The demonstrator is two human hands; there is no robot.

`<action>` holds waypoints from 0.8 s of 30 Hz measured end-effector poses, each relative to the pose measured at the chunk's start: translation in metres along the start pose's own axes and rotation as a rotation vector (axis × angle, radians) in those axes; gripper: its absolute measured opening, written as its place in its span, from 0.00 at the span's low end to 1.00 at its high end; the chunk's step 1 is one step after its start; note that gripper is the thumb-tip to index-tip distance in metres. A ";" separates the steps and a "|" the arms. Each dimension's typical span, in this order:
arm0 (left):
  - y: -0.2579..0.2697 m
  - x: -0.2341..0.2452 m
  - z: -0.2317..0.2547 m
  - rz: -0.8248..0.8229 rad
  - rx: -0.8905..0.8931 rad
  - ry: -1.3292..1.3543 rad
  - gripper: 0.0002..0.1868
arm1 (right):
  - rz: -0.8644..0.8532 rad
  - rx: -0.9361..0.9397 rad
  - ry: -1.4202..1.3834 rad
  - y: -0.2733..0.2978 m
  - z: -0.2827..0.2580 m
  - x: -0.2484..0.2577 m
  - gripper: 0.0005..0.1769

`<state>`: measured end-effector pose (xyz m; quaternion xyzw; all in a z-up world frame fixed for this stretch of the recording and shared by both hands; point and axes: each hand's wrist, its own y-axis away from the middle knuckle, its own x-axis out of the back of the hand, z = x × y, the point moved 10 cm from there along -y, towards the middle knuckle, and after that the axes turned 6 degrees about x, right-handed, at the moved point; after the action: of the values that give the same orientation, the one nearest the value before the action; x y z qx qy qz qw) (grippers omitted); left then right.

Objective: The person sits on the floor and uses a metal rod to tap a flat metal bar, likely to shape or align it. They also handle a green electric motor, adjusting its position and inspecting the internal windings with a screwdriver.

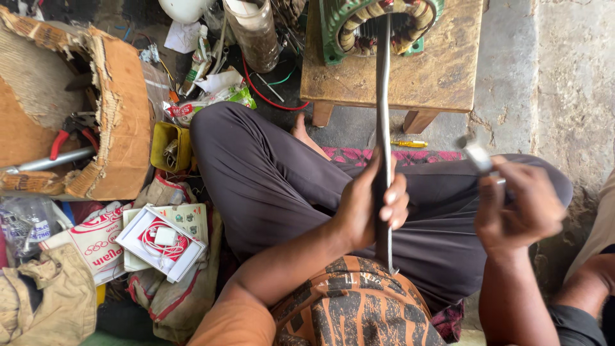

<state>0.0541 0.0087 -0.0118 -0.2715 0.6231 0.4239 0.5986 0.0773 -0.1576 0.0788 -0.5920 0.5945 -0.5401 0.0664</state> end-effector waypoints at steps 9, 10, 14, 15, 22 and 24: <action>0.013 0.014 -0.011 0.035 0.028 -0.046 0.21 | -0.443 -0.277 -0.004 0.058 0.030 -0.082 0.14; 0.013 0.015 -0.013 0.046 0.018 -0.047 0.22 | -0.455 -0.238 0.056 0.060 0.026 -0.087 0.14; 0.004 0.003 -0.012 -0.024 -0.023 -0.182 0.34 | -0.438 -0.261 0.061 0.060 0.026 -0.091 0.14; 0.000 0.004 -0.008 0.003 -0.038 -0.205 0.33 | -0.422 -0.265 0.035 0.059 0.025 -0.091 0.14; -0.033 0.002 0.019 0.065 -0.148 -0.144 0.22 | -0.394 -0.272 0.020 0.061 0.027 -0.091 0.12; -0.042 -0.001 0.022 0.011 -0.160 -0.111 0.23 | -0.393 -0.278 0.026 0.064 0.030 -0.092 0.11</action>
<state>0.1012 0.0070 -0.0177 -0.2911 0.5546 0.4901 0.6062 0.0854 -0.1213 -0.0316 -0.6928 0.5374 -0.4630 -0.1299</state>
